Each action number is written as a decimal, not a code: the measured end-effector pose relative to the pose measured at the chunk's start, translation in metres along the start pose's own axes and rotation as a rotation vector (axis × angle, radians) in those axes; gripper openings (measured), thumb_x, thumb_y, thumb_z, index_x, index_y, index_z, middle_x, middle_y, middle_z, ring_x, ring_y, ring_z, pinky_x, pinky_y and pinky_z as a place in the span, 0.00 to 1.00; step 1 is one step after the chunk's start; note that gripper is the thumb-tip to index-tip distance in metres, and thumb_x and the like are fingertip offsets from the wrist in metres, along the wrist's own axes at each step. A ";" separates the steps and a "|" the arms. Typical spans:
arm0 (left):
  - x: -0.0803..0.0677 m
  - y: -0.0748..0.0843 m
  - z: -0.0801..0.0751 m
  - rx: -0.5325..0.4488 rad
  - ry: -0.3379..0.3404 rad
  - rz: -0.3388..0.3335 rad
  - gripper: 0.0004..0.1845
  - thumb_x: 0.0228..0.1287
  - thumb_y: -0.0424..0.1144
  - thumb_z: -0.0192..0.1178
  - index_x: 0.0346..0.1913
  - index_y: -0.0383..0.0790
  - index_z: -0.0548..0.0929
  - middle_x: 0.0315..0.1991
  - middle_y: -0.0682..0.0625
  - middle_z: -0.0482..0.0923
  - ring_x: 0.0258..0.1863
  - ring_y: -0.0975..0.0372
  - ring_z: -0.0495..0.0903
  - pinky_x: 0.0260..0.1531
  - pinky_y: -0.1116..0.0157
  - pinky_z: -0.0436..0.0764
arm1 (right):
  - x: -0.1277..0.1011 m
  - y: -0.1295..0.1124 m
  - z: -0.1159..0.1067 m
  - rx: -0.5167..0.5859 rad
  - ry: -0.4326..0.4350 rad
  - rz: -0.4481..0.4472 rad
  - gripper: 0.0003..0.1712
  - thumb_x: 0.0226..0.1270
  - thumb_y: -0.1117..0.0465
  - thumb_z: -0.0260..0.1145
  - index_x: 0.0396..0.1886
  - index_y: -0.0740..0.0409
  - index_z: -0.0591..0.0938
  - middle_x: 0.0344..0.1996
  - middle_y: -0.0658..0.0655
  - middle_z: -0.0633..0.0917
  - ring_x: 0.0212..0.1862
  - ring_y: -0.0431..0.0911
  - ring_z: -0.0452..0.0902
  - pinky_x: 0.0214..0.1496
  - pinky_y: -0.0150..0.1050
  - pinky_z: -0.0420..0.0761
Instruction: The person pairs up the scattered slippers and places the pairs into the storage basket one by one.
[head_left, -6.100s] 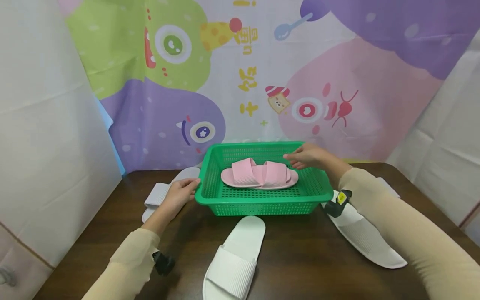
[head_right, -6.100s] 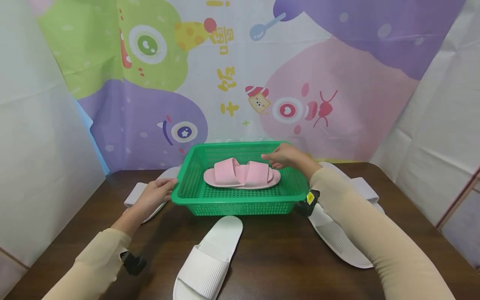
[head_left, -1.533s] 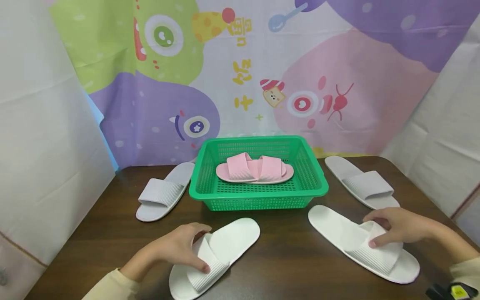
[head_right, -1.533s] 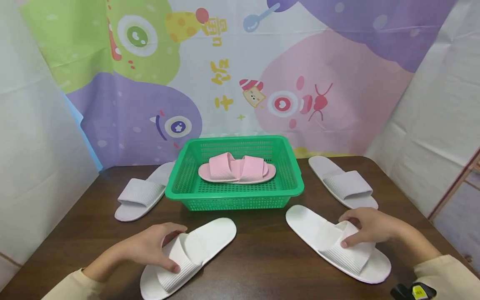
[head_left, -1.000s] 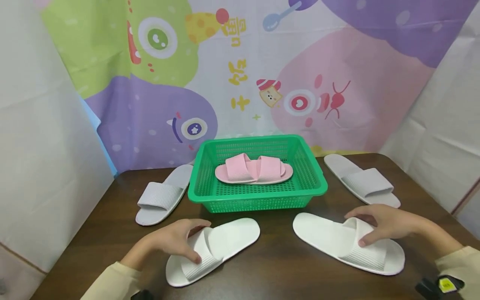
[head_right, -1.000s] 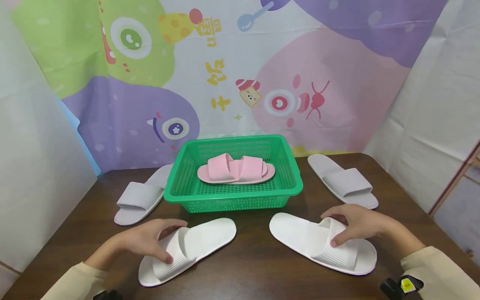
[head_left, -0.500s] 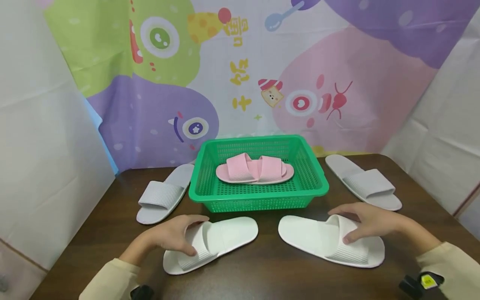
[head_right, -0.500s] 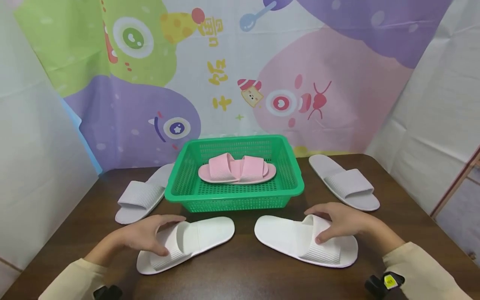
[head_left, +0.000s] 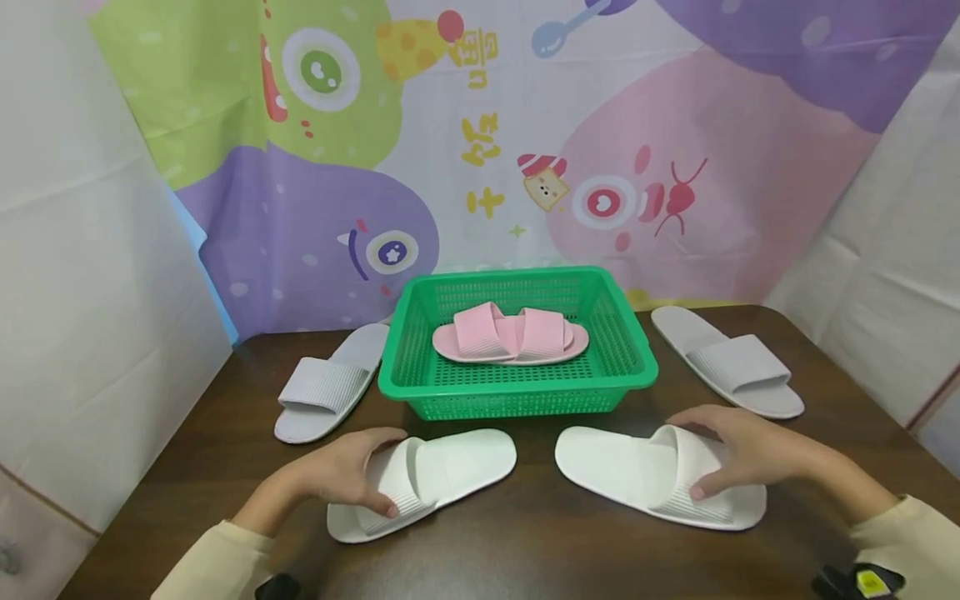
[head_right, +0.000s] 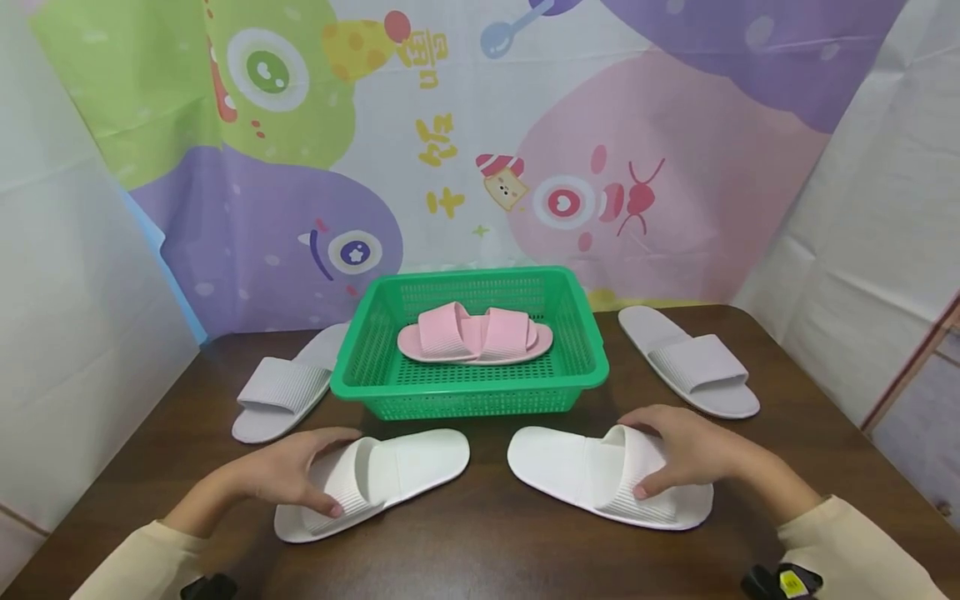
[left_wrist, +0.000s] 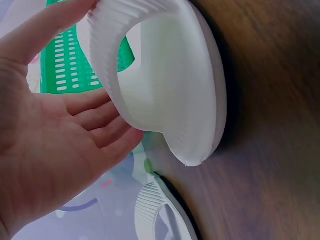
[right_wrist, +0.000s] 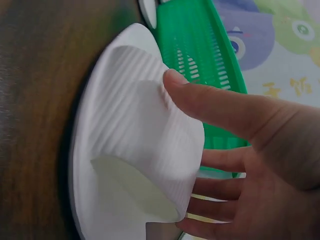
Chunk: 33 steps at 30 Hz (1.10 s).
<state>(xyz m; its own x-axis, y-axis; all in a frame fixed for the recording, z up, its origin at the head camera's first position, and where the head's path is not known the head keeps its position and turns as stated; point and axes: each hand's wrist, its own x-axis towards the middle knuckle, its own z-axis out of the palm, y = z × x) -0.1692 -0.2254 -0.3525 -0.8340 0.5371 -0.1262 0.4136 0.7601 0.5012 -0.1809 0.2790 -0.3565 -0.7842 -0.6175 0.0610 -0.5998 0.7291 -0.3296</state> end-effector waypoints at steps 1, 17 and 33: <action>0.000 0.000 0.000 0.001 0.004 0.003 0.48 0.38 0.49 0.77 0.62 0.28 0.70 0.58 0.39 0.76 0.58 0.49 0.74 0.57 0.53 0.74 | -0.001 -0.001 0.001 -0.024 0.015 -0.014 0.49 0.37 0.38 0.79 0.56 0.62 0.77 0.51 0.55 0.83 0.52 0.45 0.77 0.51 0.34 0.77; 0.004 -0.003 -0.002 0.017 -0.011 0.064 0.46 0.39 0.46 0.76 0.63 0.29 0.70 0.59 0.39 0.75 0.59 0.49 0.74 0.56 0.57 0.74 | 0.014 -0.008 0.009 -0.055 0.042 -0.103 0.52 0.35 0.43 0.81 0.60 0.65 0.74 0.52 0.58 0.82 0.51 0.51 0.78 0.51 0.41 0.77; 0.007 -0.012 -0.012 0.015 -0.052 0.063 0.50 0.38 0.50 0.78 0.65 0.30 0.68 0.63 0.38 0.72 0.64 0.45 0.71 0.61 0.50 0.72 | 0.019 0.002 0.007 -0.036 0.028 -0.176 0.56 0.33 0.42 0.81 0.62 0.66 0.71 0.53 0.56 0.80 0.53 0.48 0.75 0.53 0.41 0.76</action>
<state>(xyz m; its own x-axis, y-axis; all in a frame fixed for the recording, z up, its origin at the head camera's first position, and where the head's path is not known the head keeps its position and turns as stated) -0.1846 -0.2351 -0.3490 -0.7859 0.6024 -0.1395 0.4709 0.7292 0.4965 -0.1958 0.2664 -0.3625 -0.6702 -0.7286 0.1414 -0.7333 0.6207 -0.2774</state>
